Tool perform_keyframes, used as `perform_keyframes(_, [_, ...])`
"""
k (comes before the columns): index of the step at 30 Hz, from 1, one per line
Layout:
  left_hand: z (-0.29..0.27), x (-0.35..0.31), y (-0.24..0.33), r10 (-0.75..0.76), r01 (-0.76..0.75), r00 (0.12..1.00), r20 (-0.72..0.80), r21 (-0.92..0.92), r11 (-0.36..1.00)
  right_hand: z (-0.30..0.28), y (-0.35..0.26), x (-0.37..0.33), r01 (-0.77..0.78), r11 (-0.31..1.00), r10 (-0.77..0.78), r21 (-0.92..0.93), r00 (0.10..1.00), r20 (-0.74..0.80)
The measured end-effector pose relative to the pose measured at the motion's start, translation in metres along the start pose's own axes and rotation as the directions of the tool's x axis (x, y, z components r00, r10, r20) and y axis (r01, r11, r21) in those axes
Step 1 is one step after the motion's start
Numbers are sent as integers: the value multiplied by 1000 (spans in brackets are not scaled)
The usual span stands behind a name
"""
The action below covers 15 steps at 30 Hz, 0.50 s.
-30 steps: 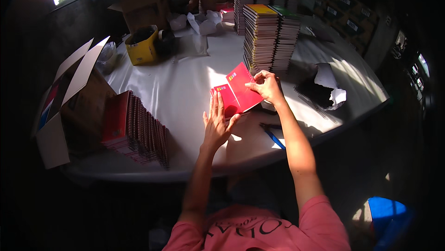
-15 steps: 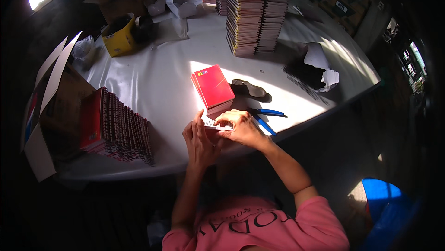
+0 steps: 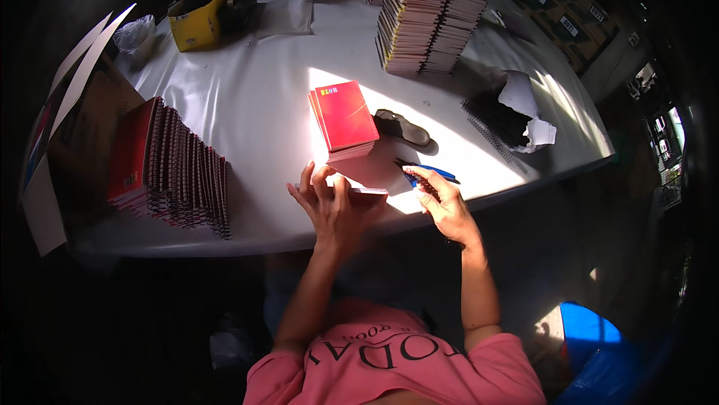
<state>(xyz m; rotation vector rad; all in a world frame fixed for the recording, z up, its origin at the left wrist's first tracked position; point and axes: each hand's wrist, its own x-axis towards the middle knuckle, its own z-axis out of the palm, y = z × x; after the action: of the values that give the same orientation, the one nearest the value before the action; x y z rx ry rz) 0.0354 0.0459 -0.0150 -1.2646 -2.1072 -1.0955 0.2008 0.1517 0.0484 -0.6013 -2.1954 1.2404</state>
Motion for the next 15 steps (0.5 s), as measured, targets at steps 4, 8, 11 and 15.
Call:
perform_keyframes(4, [-4,3,5,6,-6,998,-70,5,1000,-2,-16,2,-202,979,199,25,974,106])
perform_keyframes(8, [-15,6,3,78,-77,996,-46,24,997,2,-13,9,-140,988,144,-67,987,69])
perform_keyframes(11, [-21,8,2,93,-93,996,-4,-29,995,8,-17,13,41,988,-45,-151,999,-24])
perform_keyframes(15, [-28,10,0,103,-100,993,53,-47,994,17,-16,17,128,981,-138,-149,988,-64])
